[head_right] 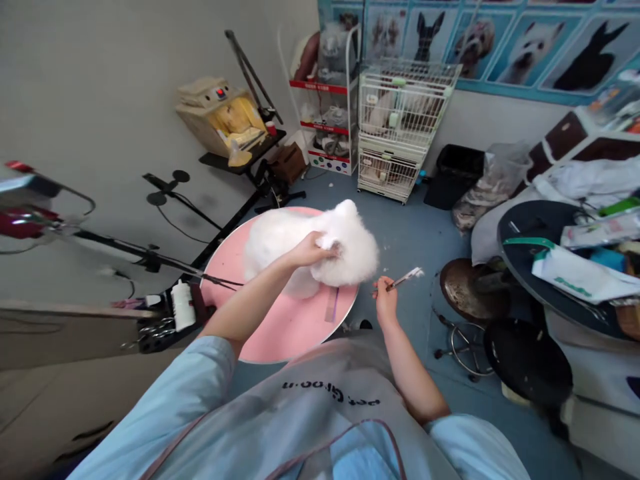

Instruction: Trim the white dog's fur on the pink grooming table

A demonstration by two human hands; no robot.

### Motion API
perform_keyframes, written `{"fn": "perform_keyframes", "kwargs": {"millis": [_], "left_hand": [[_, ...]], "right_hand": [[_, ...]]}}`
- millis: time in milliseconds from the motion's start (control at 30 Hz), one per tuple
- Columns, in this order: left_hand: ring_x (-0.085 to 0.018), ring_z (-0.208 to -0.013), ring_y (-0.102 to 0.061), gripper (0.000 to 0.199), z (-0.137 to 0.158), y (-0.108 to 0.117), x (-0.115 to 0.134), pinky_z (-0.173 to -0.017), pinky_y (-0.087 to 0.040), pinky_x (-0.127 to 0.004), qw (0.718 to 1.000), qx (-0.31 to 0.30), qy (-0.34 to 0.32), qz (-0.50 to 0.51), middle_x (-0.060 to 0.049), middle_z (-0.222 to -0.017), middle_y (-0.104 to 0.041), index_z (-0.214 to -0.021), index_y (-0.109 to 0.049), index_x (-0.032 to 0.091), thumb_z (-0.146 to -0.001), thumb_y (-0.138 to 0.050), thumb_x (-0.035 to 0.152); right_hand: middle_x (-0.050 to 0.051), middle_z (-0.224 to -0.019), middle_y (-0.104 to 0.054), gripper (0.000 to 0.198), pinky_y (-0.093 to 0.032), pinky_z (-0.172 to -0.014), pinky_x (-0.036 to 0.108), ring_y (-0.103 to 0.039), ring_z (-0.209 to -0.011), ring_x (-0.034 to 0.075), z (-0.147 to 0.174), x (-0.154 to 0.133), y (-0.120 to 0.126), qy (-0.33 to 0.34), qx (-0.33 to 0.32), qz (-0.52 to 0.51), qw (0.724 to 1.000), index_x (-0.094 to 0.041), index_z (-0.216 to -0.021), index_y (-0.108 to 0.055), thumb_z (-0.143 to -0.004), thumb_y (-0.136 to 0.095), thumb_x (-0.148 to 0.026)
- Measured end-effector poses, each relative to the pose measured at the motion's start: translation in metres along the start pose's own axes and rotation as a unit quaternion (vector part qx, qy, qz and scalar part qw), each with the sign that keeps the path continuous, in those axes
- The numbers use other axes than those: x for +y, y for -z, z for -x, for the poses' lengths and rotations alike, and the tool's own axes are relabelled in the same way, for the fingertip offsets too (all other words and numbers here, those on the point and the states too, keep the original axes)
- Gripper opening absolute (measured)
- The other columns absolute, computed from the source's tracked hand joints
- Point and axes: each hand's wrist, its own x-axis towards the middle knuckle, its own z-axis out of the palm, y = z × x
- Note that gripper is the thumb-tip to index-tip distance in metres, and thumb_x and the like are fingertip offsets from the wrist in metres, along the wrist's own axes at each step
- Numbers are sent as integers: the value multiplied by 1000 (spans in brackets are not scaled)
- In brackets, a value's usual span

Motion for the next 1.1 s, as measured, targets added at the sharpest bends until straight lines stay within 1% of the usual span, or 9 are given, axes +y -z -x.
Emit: {"fn": "perform_keyframes", "kwargs": {"millis": [167, 267, 400, 500, 567, 633, 767, 933, 1100], "left_hand": [[-12, -65, -56, 16, 1, -16, -5, -66, -46, -24, 995, -73, 73, 0, 0, -68, -63, -69, -64, 12, -63, -72, 24], [-12, -63, -56, 14, 3, -21, -9, -65, -46, -25, 990, -111, 92, 9, 0, -66, -62, -70, -64, 12, -62, -72, 21], [-12, -63, -56, 17, 7, -21, -18, -67, -46, -26, 985, -142, 102, -3, -2, -66, -64, -68, -65, 11, -67, -72, 27], [-13, -63, -56, 22, 9, -22, -29, -65, -45, -25, 990, -95, 101, -7, -3, -66, -64, -67, -64, 11, -70, -69, 32], [-13, -64, -56, 25, 9, -23, -38, -63, -44, -25, 996, -38, 80, -4, -2, -68, -64, -68, -64, 12, -70, -69, 36], [-13, -64, -56, 29, 6, -24, -44, -62, -43, -24, 998, -1, 65, 2, -3, -68, -65, -66, -63, 12, -69, -69, 40], [-13, -63, -57, 36, -5, -23, -46, -62, -44, -25, 996, 18, 73, 55, -4, -65, -65, -65, -64, 11, -63, -74, 46], [-11, -57, -55, 43, -13, -19, -37, -58, -43, -24, 984, 18, 104, 140, -3, -61, -64, -63, -63, 12, -54, -82, 49], [-14, -53, -57, 35, -16, -20, -36, -55, -43, -26, 972, 29, 165, 162, -6, -60, -65, -63, -65, 11, -60, -77, 43]], "right_hand": [[0, -88, -64, 56, -43, -56, 25, -52, -58, 11, 46, -39, -5, 218, -30, 203, 954, -23, -117, -54, -68, -70, -43], [2, -83, -64, 28, -44, -67, 28, -57, -72, 16, 38, -73, -35, 270, -78, 354, 892, -21, -92, -65, -69, -68, -38], [1, -60, -58, 31, -40, -64, 28, -55, -64, 17, 5, -100, -51, 208, -106, 425, 875, -20, -59, -55, -85, -49, -36], [0, -55, -57, 30, -42, -61, 28, -55, -57, 16, 2, -93, -28, 114, -135, 391, 903, -20, -66, -55, -89, -45, -38], [-1, -64, -65, 12, -45, -63, 28, -60, -61, 16, 14, -77, -2, 56, -183, 339, 921, -20, -81, -58, -81, -58, -32], [1, -77, -70, 27, -47, -66, 28, -64, -68, 17, 33, -58, 23, 22, -232, 310, 922, -20, -92, -58, -68, -69, -21], [3, -78, -70, 21, -44, -66, 27, -65, -70, 19, 60, -36, 43, 73, -237, 472, 846, -20, -89, -60, -69, -67, -15], [14, -96, -69, 30, -43, -69, 32, -65, -83, 27, 52, -52, 13, 163, -201, 628, 734, -19, -98, -61, -74, -70, -34], [15, -102, -66, 25, -44, -73, 34, -64, -88, 28, 38, -65, -4, 207, -157, 620, 740, -17, -105, -59, -80, -55, -20]]}}
